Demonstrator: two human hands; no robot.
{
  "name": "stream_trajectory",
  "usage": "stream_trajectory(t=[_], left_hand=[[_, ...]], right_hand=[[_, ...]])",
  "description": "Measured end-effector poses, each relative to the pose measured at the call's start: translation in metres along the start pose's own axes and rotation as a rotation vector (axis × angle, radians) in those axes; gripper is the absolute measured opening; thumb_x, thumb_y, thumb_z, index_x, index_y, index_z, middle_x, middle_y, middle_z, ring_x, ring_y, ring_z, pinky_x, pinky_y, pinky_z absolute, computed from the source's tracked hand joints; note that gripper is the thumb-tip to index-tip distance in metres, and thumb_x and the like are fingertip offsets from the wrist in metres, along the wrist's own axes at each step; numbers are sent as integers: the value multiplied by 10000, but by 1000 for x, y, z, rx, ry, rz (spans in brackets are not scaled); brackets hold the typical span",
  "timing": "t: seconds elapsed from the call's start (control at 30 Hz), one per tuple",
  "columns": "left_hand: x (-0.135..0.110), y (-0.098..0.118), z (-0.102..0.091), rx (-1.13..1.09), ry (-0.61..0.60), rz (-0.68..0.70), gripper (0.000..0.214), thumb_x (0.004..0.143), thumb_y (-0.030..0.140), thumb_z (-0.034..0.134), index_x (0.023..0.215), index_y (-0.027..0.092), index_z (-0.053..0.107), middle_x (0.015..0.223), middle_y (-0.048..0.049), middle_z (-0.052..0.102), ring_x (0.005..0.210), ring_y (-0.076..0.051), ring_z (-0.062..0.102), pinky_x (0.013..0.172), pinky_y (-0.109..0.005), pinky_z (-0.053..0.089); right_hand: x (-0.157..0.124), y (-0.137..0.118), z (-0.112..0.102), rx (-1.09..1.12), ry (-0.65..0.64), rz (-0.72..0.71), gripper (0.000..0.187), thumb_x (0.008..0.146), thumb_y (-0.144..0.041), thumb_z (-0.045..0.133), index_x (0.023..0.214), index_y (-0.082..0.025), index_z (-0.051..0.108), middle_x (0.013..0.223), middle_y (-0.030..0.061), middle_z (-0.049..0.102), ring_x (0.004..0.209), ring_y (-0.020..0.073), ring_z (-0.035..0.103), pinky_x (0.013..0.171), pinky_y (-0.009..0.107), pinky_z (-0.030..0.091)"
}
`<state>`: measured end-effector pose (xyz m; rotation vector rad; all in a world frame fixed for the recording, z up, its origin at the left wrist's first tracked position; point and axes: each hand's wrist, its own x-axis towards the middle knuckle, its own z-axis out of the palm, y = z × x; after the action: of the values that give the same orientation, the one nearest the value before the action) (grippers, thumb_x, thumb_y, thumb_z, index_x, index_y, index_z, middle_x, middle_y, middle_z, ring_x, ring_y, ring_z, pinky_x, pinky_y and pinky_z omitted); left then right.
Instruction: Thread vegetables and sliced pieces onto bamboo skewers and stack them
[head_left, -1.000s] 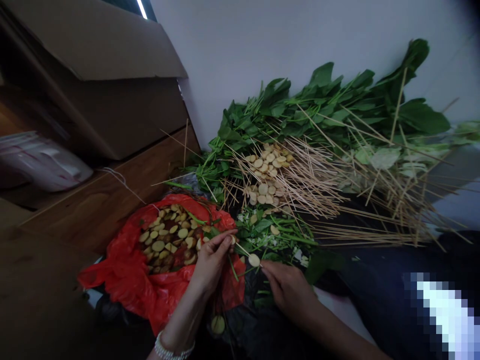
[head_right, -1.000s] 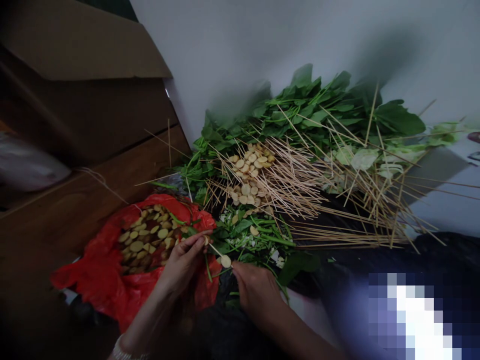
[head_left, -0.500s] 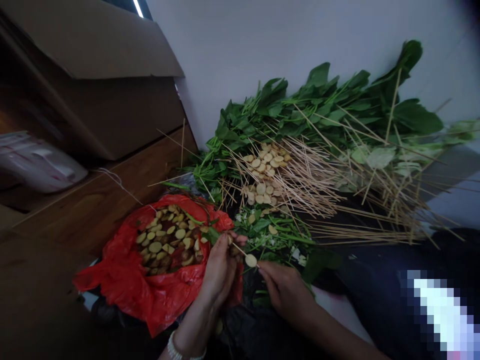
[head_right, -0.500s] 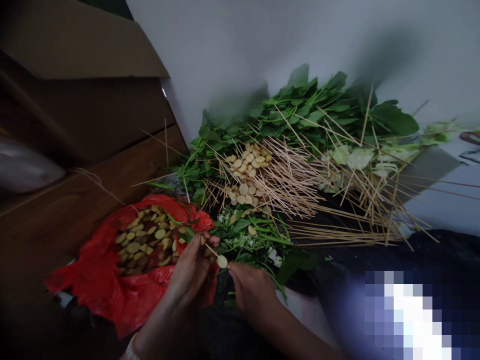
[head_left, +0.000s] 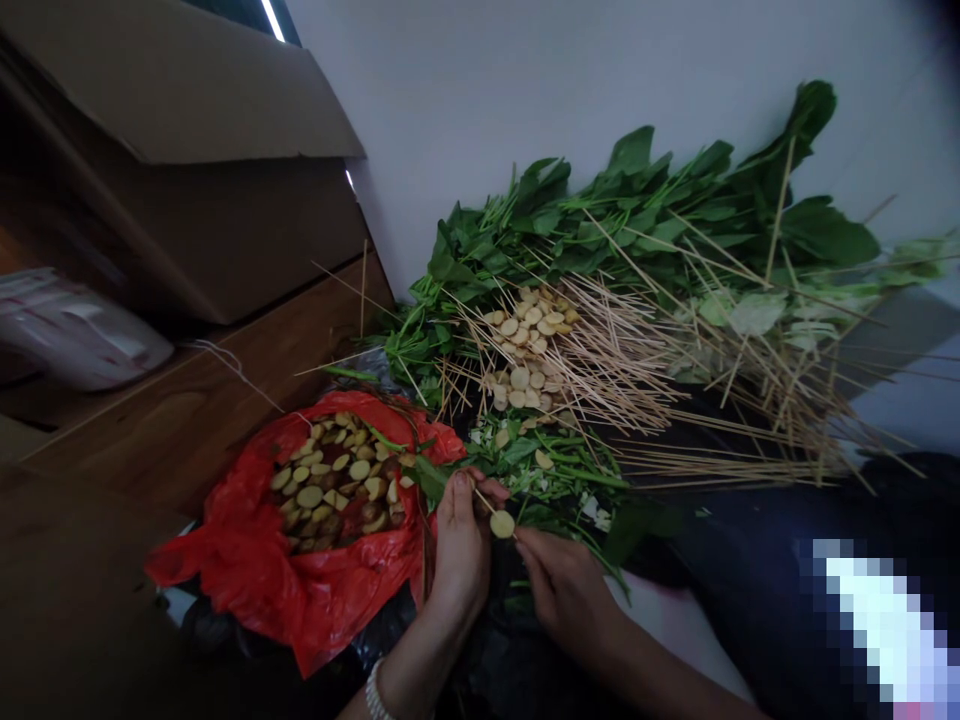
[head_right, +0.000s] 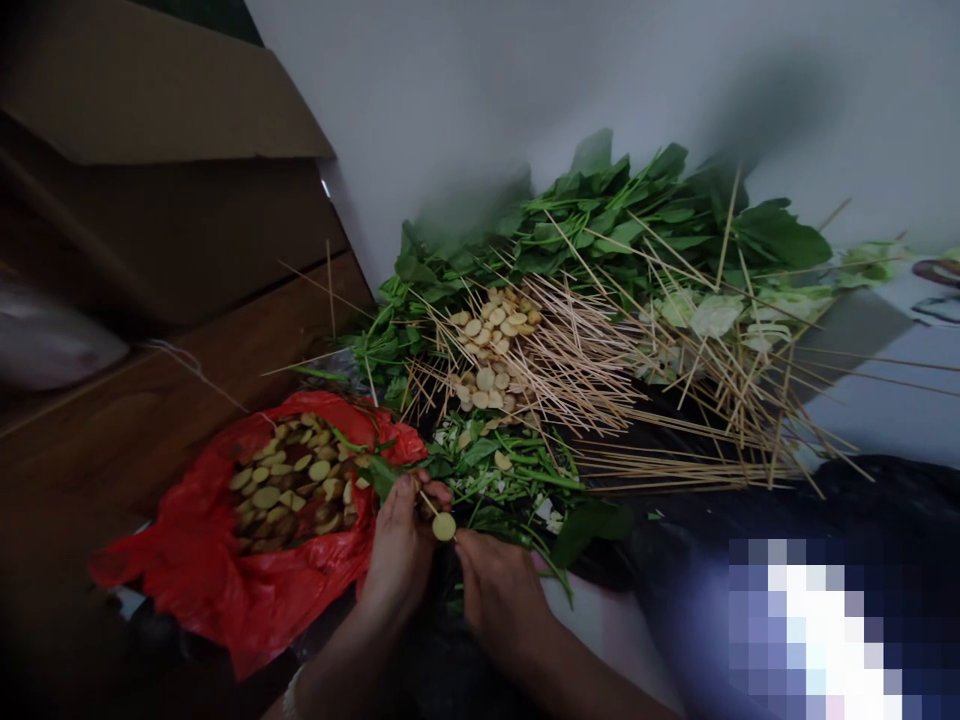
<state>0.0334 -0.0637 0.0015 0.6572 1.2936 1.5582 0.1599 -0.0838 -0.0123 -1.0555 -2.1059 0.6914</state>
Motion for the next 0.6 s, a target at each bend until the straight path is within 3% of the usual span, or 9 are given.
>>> stream_trajectory(t=[0.23,0.47,0.6], left_hand=[[-1,-5,-2,99,-31,-29,381,832,609,486,903,242,560,762,-46,654,700,-198,578,621,-310,437],[-10,-2,3,-160,40,-49,327,812,540,558,858,217,538,673,4,617,563,-146,516,474,-242,371],[-6,4,1,-178,-40,-88,308,819,499,566,888,200,542,653,11,615,530,-119,484,476,-217,364]], right_hand=[[-2,1,5,-15,39,-7,259,925,-134,340,796,-204,553,690,30,648,602,152,600,583,249,367],[-2,-1,4,79,-15,59,273,942,-179,363,734,-211,537,649,1,616,586,138,574,575,245,344],[-1,1,1,111,-37,124,260,953,-220,383,770,-215,567,668,-11,617,612,135,576,596,242,342]])
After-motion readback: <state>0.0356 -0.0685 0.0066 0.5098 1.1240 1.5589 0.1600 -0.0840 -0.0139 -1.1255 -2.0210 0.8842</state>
